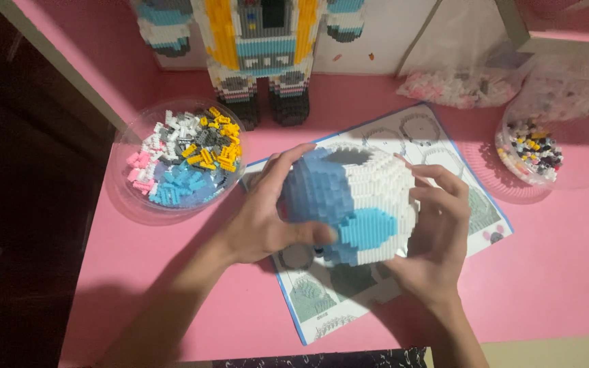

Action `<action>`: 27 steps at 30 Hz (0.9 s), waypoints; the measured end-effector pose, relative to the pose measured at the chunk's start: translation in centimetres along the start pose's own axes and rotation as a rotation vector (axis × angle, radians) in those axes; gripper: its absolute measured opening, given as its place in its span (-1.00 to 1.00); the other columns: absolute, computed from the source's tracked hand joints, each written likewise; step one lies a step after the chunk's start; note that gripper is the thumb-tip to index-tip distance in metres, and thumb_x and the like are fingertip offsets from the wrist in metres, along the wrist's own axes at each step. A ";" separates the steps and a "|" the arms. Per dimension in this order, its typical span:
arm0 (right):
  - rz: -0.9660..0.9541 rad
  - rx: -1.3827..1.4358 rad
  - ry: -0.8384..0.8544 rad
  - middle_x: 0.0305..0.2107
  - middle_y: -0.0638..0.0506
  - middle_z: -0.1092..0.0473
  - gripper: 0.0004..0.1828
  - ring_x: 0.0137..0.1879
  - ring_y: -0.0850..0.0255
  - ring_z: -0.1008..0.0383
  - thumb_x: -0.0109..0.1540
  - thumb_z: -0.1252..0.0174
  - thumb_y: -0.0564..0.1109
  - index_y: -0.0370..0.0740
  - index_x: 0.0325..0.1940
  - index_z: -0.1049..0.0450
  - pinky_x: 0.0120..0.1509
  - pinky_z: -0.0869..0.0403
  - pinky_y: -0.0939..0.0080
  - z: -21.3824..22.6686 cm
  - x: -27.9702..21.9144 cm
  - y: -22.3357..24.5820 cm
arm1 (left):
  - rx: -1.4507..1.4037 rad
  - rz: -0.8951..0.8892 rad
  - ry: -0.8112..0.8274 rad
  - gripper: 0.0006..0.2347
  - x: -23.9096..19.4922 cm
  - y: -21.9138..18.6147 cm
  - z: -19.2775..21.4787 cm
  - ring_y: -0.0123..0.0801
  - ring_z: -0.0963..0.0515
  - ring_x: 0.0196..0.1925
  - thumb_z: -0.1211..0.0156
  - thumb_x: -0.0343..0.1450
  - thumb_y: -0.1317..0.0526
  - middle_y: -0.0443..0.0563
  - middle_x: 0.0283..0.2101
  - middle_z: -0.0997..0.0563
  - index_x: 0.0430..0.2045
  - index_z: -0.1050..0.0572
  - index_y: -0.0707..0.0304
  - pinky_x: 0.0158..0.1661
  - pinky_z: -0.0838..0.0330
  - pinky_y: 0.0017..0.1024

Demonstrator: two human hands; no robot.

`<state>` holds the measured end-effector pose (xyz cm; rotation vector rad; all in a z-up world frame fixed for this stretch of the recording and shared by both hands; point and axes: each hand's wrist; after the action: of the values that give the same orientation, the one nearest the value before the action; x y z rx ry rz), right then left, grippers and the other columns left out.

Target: Assemble a character figure using small plastic building blocks and a tiny hammer following instructions.

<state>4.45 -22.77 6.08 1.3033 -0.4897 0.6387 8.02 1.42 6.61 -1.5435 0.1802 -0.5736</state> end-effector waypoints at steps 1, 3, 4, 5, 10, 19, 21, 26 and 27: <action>0.001 0.001 -0.001 0.35 -0.09 -0.06 -0.15 0.62 -0.14 -0.14 0.02 -0.44 -0.07 -0.09 0.30 -0.16 0.88 -0.28 -0.38 0.2 0.1 -0.3 | 0.002 0.000 0.001 0.12 0.1 -0.2 -0.4 0.27 -0.43 0.37 -0.39 0.13 -0.32 0.47 0.37 -0.25 0.44 0.05 0.46 0.31 -0.48 0.13; -0.011 0.026 0.012 0.33 -0.12 -0.07 -0.18 0.61 -0.20 -0.16 0.00 -0.43 -0.05 -0.11 0.24 -0.16 0.91 -0.20 -0.46 0.4 0.3 -0.8 | 0.073 -0.026 -0.055 0.20 0.1 -0.5 -1.1 0.26 -0.43 0.40 -0.52 -0.02 -0.22 0.47 0.38 -0.25 0.49 0.08 0.25 0.28 -0.50 0.35; -0.011 0.028 0.011 0.33 -0.12 -0.07 -0.18 0.61 -0.20 -0.16 0.00 -0.43 -0.05 -0.11 0.24 -0.16 0.91 -0.20 -0.46 0.1 0.3 -0.5 | 0.074 -0.025 -0.055 0.20 -0.1 -0.9 -1.2 0.26 -0.43 0.40 -0.52 -0.02 -0.22 0.47 0.38 -0.25 0.49 0.08 0.25 0.28 -0.50 0.35; -0.014 0.021 0.010 0.32 -0.10 -0.08 -0.18 0.61 -0.20 -0.16 0.01 -0.42 -0.04 -0.11 0.24 -0.15 0.90 -0.20 -0.47 0.0 0.4 -0.3 | 0.119 -0.069 -0.079 0.16 -0.3 -1.2 -1.3 0.23 -0.47 0.38 -0.55 0.00 -0.14 0.47 0.38 -0.32 0.47 0.04 0.31 0.31 -0.47 0.23; -0.060 -0.005 0.035 0.31 -0.10 -0.07 -0.12 0.67 -0.28 -0.11 -0.06 -0.45 -0.17 -0.13 0.23 -0.12 0.90 -0.20 -0.44 0.8 -0.1 0.2 | 0.350 -0.200 -0.160 0.02 -0.2 -0.7 -1.6 0.18 -0.55 0.32 -0.53 0.03 -0.15 0.40 0.34 -0.41 0.35 -0.18 0.42 0.33 -0.41 0.07; -0.309 -0.957 0.056 0.12 -0.28 -0.36 -0.38 0.22 -0.11 -0.43 0.13 -0.48 -0.08 -0.42 0.19 -0.51 0.25 -0.50 -0.05 4.9 -6.4 1.6 | 0.633 -0.229 -0.306 0.05 -0.1 2.2 -1.1 0.36 -0.32 0.49 -0.63 0.03 -0.21 0.43 0.47 -0.17 0.36 -0.17 0.28 0.41 -0.28 0.36; -0.585 -1.026 0.056 -0.01 -0.14 -0.43 -0.59 -0.04 0.06 -0.48 0.19 -0.43 0.02 -0.28 0.00 -0.58 -0.05 -0.51 0.06 5.1 -7.8 2.1 | 0.731 -0.272 -0.325 0.06 -0.1 2.5 -0.9 0.35 -0.29 0.49 -0.68 0.04 -0.21 0.39 0.49 -0.15 0.38 -0.18 0.27 0.41 -0.28 0.32; -0.650 -1.151 0.057 -0.24 -0.11 -0.56 -0.80 -0.32 0.09 -0.57 0.33 -0.33 -0.16 -0.32 -0.03 -0.59 -0.23 -0.53 0.10 6.5 -8.8 2.5 | 0.758 -0.272 -0.280 0.08 -0.2 3.4 -1.0 0.37 -0.23 0.56 -0.74 0.03 -0.18 0.37 0.53 -0.08 0.41 -0.16 0.20 0.48 -0.28 0.35; -0.643 -1.221 0.094 -0.25 -0.13 -0.61 -0.83 -0.33 0.07 -0.61 0.38 -0.28 -0.18 -0.33 0.00 -0.54 -0.26 -0.53 0.10 7.0 -8.9 2.5 | 0.771 -0.270 -0.259 0.10 -0.2 3.5 -1.1 0.37 -0.21 0.58 -0.81 0.01 -0.12 0.35 0.54 -0.05 0.42 -0.16 0.19 0.50 -0.29 0.32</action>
<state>-3.64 -30.67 3.43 0.2044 -0.2562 -0.1818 8.21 0.30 3.12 -0.8730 -0.4155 -0.5576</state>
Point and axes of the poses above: each hand's wrist, its own x-axis towards the middle knuckle, its own z-axis out of the back of the hand, y = z × x
